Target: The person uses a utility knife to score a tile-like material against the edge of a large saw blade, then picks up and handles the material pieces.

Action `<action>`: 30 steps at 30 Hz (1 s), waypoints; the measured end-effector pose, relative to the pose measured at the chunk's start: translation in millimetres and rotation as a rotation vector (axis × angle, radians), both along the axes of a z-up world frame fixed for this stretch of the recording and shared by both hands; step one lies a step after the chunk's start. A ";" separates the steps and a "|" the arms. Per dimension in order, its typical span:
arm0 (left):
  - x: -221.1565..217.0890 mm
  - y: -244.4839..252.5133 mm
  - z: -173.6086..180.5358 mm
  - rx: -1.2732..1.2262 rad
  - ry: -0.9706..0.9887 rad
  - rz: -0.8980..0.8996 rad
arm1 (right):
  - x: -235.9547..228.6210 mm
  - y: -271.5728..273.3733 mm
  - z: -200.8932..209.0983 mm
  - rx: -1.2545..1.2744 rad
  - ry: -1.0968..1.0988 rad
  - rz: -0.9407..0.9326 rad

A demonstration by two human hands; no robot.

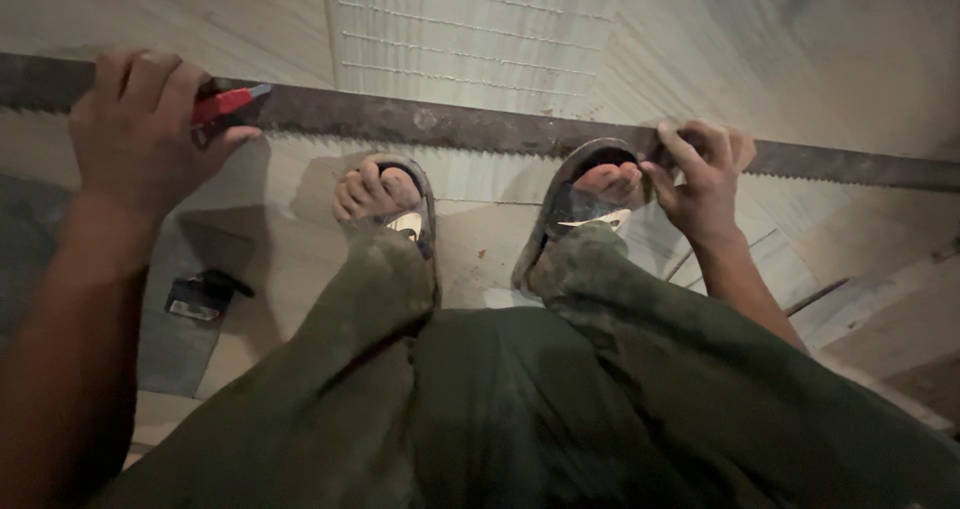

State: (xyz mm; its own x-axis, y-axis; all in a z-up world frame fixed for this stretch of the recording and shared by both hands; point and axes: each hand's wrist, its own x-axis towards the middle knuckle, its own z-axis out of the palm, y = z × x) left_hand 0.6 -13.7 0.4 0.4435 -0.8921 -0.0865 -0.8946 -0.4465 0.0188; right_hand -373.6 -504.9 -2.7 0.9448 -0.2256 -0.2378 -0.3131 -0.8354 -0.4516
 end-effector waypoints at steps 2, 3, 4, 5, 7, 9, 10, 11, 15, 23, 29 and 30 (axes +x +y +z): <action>0.6 4.5 -4.6 -0.014 -0.021 -0.021 | 0.9 -1.1 -1.3 0.170 0.021 -0.083; 1.3 6.7 -7.1 -0.020 -0.029 -0.029 | 1.1 -0.8 -1.7 0.092 0.011 -0.039; 1.6 7.8 -10.2 -0.026 -0.030 -0.032 | 0.8 -1.3 -0.4 0.010 0.004 0.004; 1.2 9.1 -12.4 -0.032 -0.028 -0.034 | 0.4 -1.6 1.3 -0.072 -0.004 0.048; 1.1 10.8 -14.4 -0.043 -0.028 -0.035 | 1.7 -2.2 3.1 -0.077 -0.001 0.064; 4.1 10.8 -12.8 -0.039 -0.032 -0.035 | 5.3 -1.4 1.9 -0.079 -0.004 0.070; 4.6 9.4 -11.8 -0.028 -0.031 -0.036 | 5.7 -1.7 2.7 -0.078 -0.001 0.069; 5.6 7.1 -11.6 -0.031 -0.027 -0.033 | 5.8 -2.4 3.3 -0.077 0.002 0.067; 3.2 4.1 -7.8 -0.073 0.012 0.000 | 4.0 -2.5 3.0 -0.034 0.010 0.053; 0.9 15.0 -10.0 -0.057 0.149 0.073 | 2.4 -3.1 1.7 -0.071 0.013 0.070; 8.6 6.2 -10.8 -0.080 0.150 0.034 | 2.3 -4.2 2.6 -0.120 0.044 0.090; 9.5 4.9 -9.1 -0.082 0.141 0.022 | 1.9 -4.1 2.5 -0.115 0.045 0.086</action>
State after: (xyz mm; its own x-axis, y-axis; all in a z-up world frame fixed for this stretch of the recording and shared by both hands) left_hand 10.1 -8.8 -8.8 0.4517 -0.8889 -0.0765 -0.8704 -0.4579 0.1812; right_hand -371.7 -509.0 -0.2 0.9508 -0.1726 -0.2573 -0.2561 -0.9053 -0.3390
